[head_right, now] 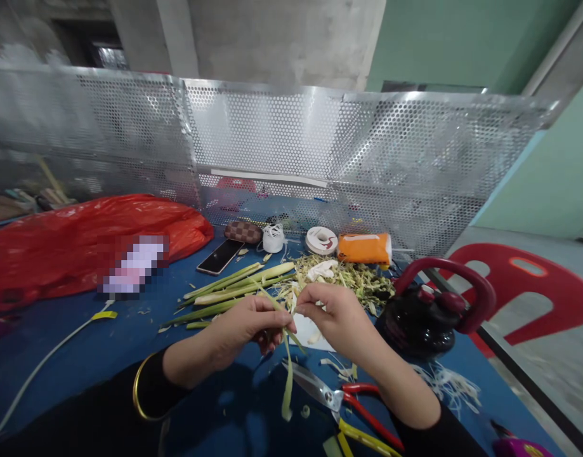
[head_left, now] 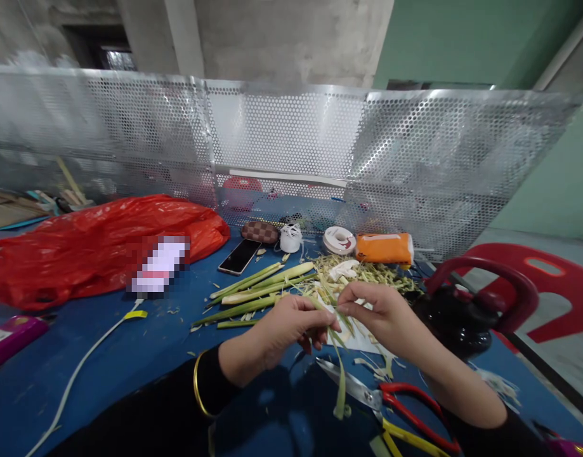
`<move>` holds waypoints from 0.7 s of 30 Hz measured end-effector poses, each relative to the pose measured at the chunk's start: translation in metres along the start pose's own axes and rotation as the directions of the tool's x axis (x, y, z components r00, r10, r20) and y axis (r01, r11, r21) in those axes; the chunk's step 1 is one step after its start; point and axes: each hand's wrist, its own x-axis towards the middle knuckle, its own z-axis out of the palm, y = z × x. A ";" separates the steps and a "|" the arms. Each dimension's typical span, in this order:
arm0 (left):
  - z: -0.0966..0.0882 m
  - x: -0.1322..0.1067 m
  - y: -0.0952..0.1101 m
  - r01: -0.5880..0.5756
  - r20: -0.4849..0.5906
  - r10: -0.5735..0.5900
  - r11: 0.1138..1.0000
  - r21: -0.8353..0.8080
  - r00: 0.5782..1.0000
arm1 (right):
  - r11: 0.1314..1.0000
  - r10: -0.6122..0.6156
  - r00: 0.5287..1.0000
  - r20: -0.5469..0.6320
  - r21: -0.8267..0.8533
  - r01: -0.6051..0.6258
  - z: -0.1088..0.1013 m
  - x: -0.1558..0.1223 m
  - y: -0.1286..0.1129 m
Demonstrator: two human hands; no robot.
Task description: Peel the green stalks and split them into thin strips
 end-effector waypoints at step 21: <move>-0.002 -0.009 0.014 -0.246 -0.203 0.206 0.949 -0.196 0.957 | 0.899 0.218 0.964 -0.150 0.416 -0.138 0.062 -0.009 -0.029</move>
